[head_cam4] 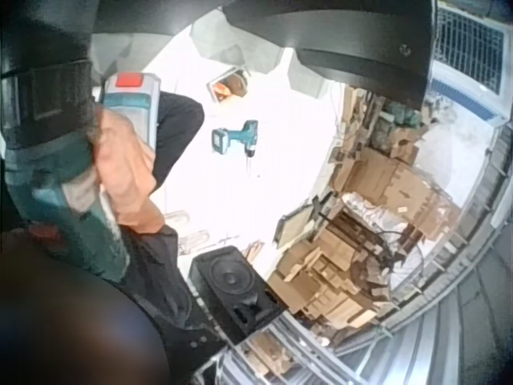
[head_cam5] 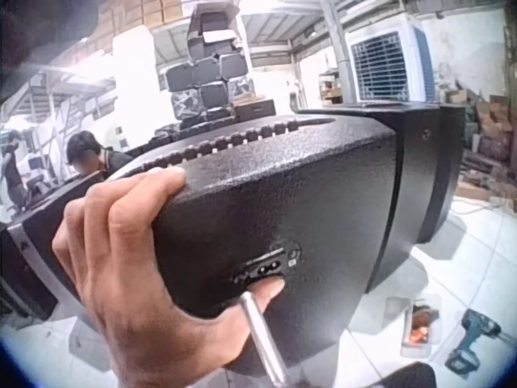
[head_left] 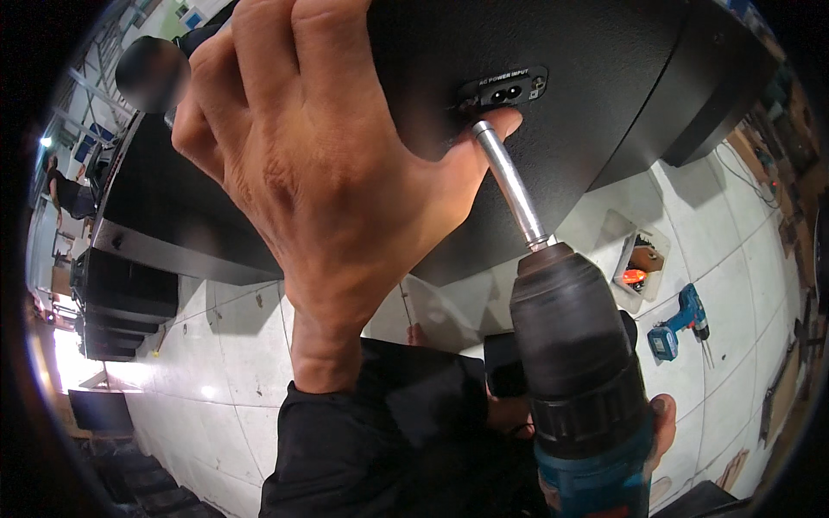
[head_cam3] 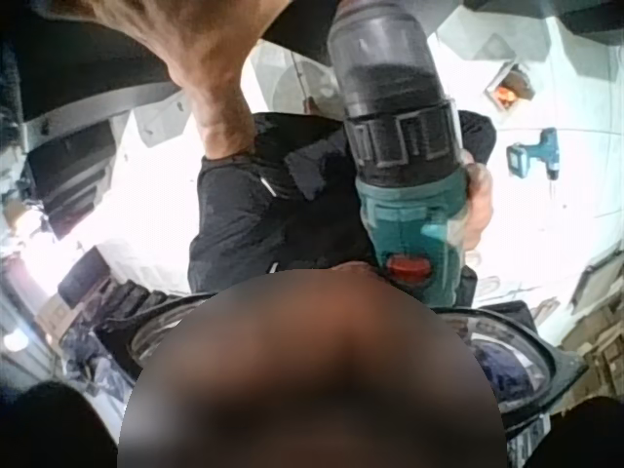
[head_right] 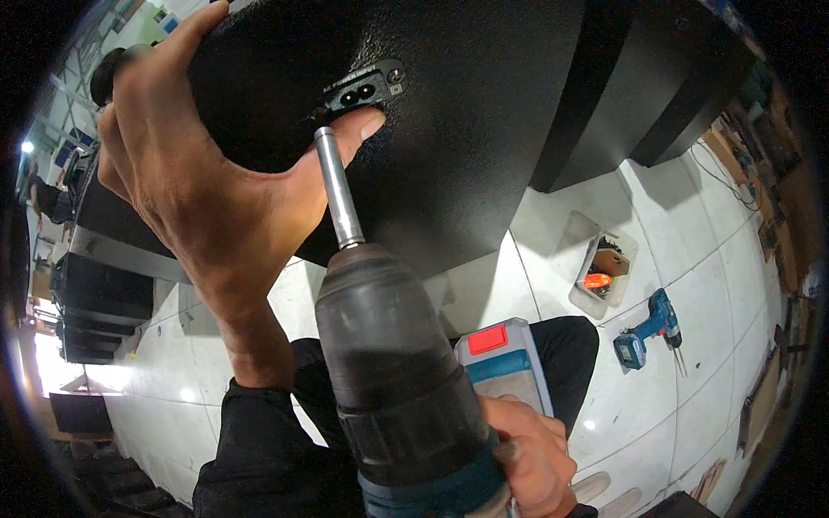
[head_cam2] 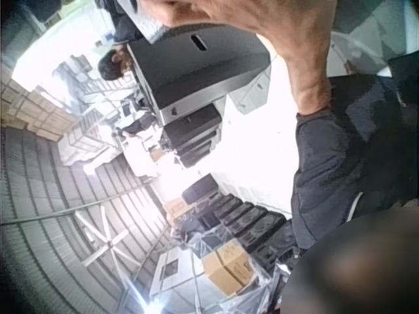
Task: The person uses a cordless drill to fasten screws into a large black speaker, securing the speaker cone and rear panel. They then reposition the speaker and attach a terminal block to the back.
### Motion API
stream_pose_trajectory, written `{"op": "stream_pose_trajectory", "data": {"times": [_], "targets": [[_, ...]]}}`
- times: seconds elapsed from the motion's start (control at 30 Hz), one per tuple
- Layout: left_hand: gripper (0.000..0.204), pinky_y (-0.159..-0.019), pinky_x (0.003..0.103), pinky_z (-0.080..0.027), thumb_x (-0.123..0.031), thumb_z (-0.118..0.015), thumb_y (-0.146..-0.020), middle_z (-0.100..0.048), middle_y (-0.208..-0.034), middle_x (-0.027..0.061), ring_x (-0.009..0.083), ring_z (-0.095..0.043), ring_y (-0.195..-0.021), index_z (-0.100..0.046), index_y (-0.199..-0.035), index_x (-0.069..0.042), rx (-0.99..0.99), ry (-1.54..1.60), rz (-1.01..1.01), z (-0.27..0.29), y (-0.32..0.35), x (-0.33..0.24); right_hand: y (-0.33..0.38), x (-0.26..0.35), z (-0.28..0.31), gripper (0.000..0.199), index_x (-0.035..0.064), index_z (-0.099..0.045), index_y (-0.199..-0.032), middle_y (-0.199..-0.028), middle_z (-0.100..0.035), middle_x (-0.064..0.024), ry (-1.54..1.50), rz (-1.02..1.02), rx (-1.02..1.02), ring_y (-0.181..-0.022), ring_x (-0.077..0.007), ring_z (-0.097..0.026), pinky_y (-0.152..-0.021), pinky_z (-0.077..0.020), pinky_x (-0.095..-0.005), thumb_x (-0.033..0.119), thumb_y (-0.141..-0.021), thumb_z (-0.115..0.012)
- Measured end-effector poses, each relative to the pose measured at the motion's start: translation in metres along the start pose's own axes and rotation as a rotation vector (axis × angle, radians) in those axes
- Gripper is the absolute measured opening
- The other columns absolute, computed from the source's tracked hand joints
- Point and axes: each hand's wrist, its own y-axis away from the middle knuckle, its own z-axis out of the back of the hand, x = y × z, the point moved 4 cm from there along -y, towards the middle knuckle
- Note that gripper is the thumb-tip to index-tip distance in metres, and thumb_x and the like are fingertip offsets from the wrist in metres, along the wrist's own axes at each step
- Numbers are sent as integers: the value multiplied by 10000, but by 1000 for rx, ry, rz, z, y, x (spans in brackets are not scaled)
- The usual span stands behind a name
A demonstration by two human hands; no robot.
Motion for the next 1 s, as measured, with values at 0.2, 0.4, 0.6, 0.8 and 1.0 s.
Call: {"op": "stream_pose_trajectory", "data": {"times": [0.2,0.4,0.6,0.8,1.0], "targets": [[852,-1040,434,-337,-421,-872,-591,-595,-1246,63,269,-511,-1205,-552,-1342,-179,-13,22,6,-4,-3,-4,31,28,14,867,75,-536,-1308,-1049,-662,-228,-116,-103,-41,-857,-333,-699,-771,-611,-466,757,-845,-267],[862,-1042,436,-332,-420,-871,-585,-593,-1248,62,269,-508,-1208,-546,-1348,-184,-4,22,12,-4,-2,-4,60,49,28,922,82,-536,-1315,-1042,-662,-230,-482,-366,-118,-853,-346,-700,-770,-613,-481,813,-831,-250],[871,-1043,437,-326,-419,-869,-580,-592,-1249,61,269,-505,-1211,-541,-1354,-188,43,9,-32,8,-10,3,62,43,33,920,69,-547,-1305,-1012,-668,-238,-503,-656,-186,-840,-347,-700,-751,-613,-470,770,-819,-201],[822,-1022,413,-334,-324,-838,-572,-594,-1230,57,259,-510,-1178,-563,-1335,-187,61,11,-100,11,-18,12,56,47,40,724,53,-561,-1272,-1022,-674,-237,-36,-140,-69,-849,-344,-704,-750,-603,-445,574,-835,-313],[801,-1009,412,-333,-355,-853,-580,-596,-1203,65,259,-514,-1152,-580,-1311,-173,70,-11,-56,12,-14,15,53,50,35,538,38,-575,-1240,-1031,-680,-236,214,58,-9,-858,-341,-708,-748,-593,-420,379,-851,-425]]}}
